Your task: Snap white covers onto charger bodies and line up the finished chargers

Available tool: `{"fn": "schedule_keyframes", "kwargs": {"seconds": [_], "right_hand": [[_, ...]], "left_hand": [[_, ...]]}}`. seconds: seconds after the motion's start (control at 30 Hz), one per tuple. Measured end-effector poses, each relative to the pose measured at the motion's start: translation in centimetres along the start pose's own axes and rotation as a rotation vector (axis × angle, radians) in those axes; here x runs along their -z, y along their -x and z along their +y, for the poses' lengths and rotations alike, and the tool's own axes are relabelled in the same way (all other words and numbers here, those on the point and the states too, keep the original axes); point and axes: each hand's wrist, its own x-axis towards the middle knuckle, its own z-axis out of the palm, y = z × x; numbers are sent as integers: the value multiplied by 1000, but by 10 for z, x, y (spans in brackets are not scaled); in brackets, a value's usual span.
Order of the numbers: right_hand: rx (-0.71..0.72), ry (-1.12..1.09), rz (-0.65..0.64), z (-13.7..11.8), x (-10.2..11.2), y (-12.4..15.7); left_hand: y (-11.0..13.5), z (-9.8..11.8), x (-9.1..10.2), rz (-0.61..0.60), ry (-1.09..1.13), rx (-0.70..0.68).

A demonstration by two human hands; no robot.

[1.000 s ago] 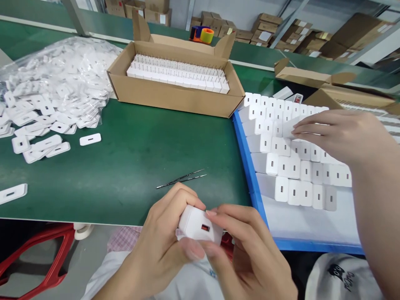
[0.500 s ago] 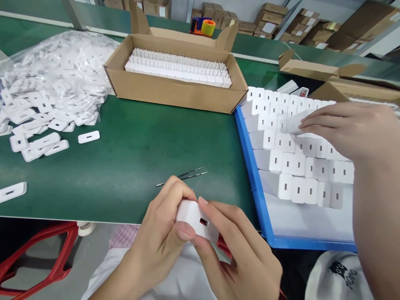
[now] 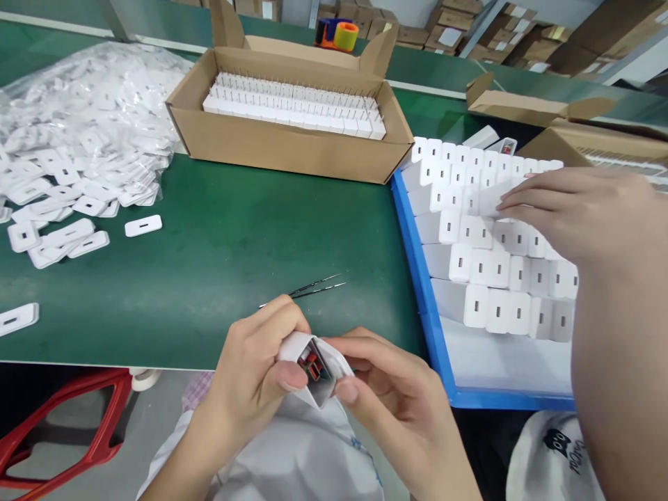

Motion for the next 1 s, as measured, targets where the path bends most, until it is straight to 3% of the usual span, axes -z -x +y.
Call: {"fn": "schedule_keyframes", "kwargs": {"seconds": [0.27,0.5,0.83,1.0], "right_hand": [[24,-58,325,14,-2,-1],[230,413,147,-5,-10,6],[362,917,263,-11,-32,22],[397,943,288,-9,-37,27]], "left_hand": [[1,2,-3,63,137,17],[0,2,-6,127,208,-132],[5,1,-7,221,23,-252],[10,5,-5,215,-46,-301]]}}
